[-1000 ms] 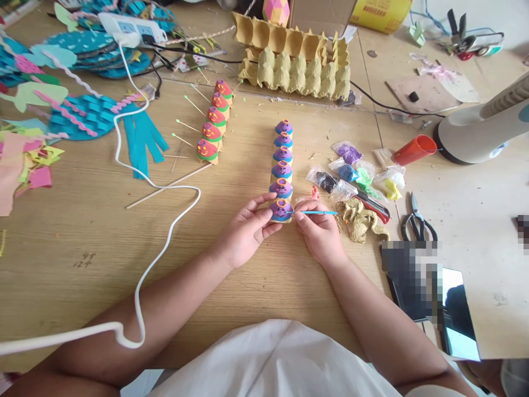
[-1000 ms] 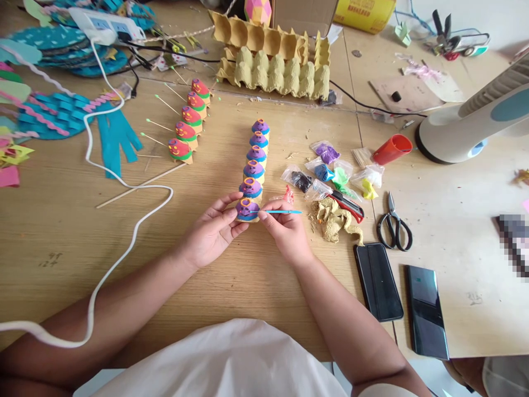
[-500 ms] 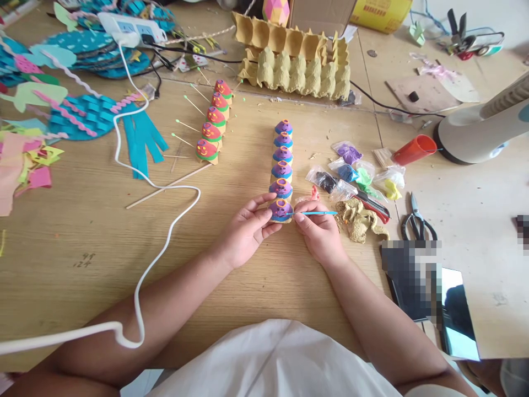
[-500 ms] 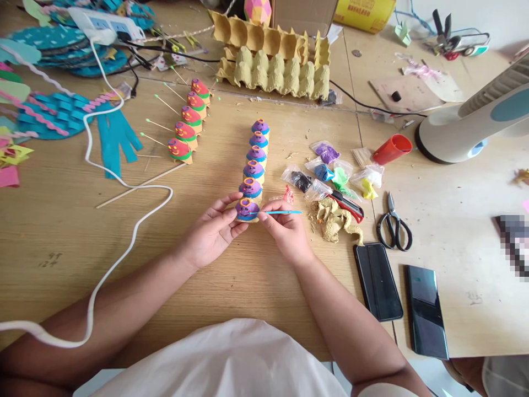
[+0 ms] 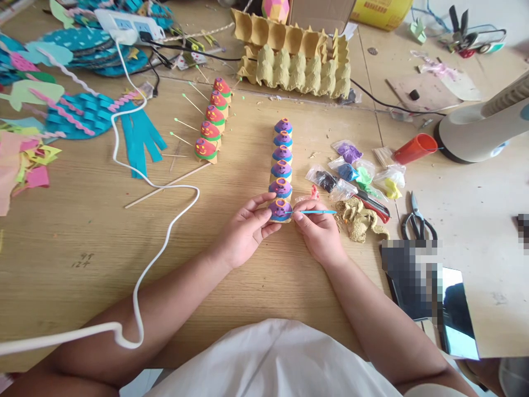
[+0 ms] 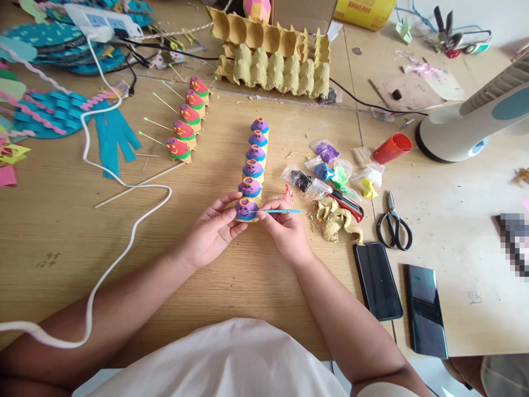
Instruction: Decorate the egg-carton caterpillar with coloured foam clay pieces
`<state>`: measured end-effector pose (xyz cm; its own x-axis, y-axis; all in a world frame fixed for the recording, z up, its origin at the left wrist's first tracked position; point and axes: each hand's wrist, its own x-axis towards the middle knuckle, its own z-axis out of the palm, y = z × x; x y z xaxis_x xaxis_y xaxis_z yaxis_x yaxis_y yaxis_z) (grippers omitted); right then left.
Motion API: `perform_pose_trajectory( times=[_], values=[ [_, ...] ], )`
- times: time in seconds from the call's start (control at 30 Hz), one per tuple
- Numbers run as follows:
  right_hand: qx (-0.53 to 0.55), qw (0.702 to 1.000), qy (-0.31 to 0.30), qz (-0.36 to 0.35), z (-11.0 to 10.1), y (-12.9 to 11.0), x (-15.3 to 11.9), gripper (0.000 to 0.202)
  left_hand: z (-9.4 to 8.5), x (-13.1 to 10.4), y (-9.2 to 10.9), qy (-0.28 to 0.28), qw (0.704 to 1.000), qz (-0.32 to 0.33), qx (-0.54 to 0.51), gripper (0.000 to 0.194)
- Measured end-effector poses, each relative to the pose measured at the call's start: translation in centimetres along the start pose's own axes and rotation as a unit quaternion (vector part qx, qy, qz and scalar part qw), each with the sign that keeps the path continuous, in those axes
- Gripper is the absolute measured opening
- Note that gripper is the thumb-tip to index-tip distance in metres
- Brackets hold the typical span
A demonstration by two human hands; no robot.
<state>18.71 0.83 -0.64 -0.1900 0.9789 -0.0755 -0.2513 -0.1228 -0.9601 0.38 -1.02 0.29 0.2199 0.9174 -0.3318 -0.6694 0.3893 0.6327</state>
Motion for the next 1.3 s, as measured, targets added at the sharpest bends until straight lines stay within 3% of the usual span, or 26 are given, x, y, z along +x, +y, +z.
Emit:
perform_pose_trajectory(
  times=[1.3],
  values=[
    [0.028, 0.999, 0.001, 0.023, 0.04, -0.22, 0.01, 0.032, 0.08, 0.00, 0.12, 0.001, 1.000, -0.006, -0.009, 0.035]
  ],
)
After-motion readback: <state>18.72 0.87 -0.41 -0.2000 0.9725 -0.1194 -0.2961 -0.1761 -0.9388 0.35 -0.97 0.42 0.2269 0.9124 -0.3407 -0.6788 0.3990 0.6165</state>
